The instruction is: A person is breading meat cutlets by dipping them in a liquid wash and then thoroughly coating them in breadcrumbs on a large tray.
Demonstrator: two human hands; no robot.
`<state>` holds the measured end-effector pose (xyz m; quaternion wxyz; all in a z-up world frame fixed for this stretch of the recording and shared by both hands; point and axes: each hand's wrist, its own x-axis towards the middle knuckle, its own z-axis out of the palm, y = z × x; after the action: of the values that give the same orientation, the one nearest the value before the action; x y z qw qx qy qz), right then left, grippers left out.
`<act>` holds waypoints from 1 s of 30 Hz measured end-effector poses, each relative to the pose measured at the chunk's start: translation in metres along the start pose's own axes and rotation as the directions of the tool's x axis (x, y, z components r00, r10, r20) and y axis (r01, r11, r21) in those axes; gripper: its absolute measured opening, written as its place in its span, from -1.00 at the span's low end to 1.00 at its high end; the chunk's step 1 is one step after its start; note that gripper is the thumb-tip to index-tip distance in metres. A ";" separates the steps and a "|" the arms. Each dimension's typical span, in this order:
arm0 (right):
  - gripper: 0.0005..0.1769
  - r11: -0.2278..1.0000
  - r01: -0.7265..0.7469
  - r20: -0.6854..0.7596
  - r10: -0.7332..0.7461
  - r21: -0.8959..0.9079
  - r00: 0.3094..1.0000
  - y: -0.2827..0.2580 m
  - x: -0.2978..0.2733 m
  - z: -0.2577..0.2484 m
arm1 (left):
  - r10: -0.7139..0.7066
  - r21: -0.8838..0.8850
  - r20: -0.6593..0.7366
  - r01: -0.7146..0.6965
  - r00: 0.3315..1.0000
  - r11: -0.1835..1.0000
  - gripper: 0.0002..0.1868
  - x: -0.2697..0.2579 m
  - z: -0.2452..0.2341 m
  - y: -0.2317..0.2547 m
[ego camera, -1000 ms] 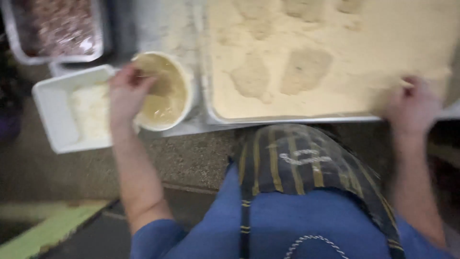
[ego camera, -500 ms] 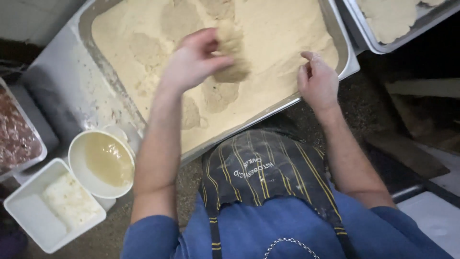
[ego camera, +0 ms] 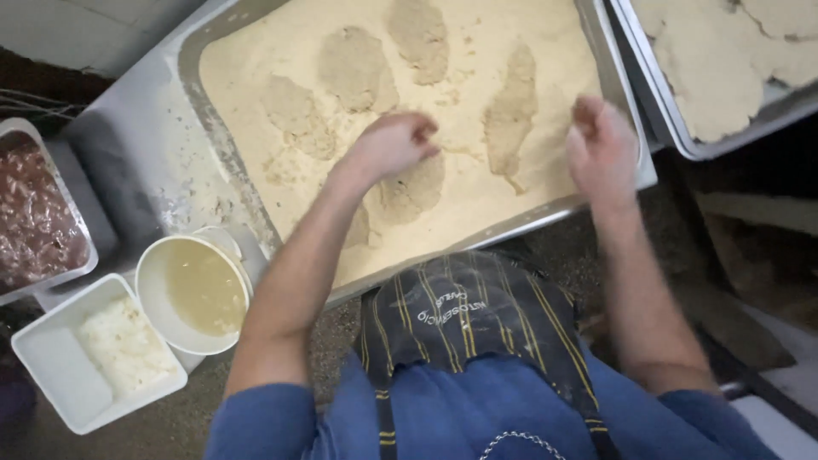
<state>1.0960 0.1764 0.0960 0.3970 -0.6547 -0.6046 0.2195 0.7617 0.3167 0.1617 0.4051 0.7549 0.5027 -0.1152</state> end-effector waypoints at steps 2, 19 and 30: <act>-0.58 0.993 0.108 0.032 -0.106 -0.057 0.994 0.007 0.048 0.002 | 0.029 -0.013 -0.009 -0.029 1.000 0.999 -0.52 -0.036 -0.008 -0.017; -0.70 0.903 0.401 0.436 -0.302 -0.153 0.848 -0.047 0.174 0.076 | 0.261 0.180 -0.563 -0.192 0.784 0.965 -0.79 0.069 0.054 -0.079; -0.66 0.969 0.229 0.449 -0.166 -0.092 0.878 -0.030 0.138 0.055 | 0.121 0.244 -0.433 -0.013 0.893 0.970 -0.80 0.124 0.024 -0.041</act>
<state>1.0591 0.3225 0.1142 0.2236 -0.5498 -0.7561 0.2758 0.7900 0.3886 0.0540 0.1910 0.8207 0.5382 0.0159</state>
